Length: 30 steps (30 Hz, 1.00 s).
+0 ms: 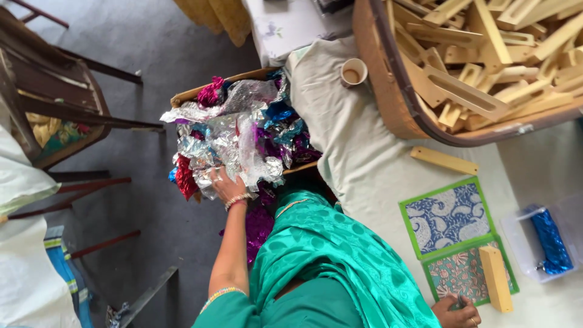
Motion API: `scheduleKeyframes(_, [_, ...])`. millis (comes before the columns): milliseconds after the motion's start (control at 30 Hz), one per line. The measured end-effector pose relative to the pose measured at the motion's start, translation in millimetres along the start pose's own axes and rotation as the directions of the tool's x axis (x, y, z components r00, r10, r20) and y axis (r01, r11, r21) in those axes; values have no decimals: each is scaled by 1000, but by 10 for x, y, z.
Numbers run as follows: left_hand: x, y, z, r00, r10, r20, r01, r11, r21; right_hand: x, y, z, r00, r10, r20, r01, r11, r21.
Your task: The person picks up a sheet of colored metallic foil, folds it flat, wraps it around a wooden handle, and rolls the wrapped handle back and forth on the table to smooth the foil. The finished wrapped handle is placed into an open plastic box, and the person repeats the process with another foil sheet and handle.
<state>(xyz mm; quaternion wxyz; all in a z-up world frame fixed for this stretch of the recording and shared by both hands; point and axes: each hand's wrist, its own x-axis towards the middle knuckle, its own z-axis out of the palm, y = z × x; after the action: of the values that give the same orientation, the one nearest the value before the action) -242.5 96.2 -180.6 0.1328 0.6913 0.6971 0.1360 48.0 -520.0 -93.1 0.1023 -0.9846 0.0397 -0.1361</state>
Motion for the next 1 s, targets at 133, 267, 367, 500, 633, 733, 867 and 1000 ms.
scheduleKeyframes(133, [530,-696,372,980,-151,-131,138,985,-103,106,152,104,996,-89,-13,89,995,-34])
scheduleKeyframes(267, [876,-858,492,919,-387,-77,352,892,-284,155,375,261,993,-107,-45,109,993,43])
scheduleKeyframes(367, [980,-786,670,889,-458,17,438,837,-327,220,549,410,989,-135,-56,141,983,119])
scheduleKeyframes(500, [972,-668,1330,910,-246,333,359,869,-341,295,876,569,981,-194,0,194,979,57])
scheduleKeyframes(633, [410,53,1637,794,-41,607,270,918,-292,353,1181,907,991,-123,-47,130,967,218])
scheduleKeyframes(733, [-13,401,1787,720,217,659,90,912,-399,471,1001,856,971,-162,174,138,980,142])
scheduleKeyframes(867, [-279,861,1362,670,225,707,-141,974,-176,597,849,693,870,-164,466,172,985,27])
scheduleKeyframes(1000, [-274,1135,936,635,190,748,-229,972,-52,755,640,624,690,-116,714,234,970,-68])
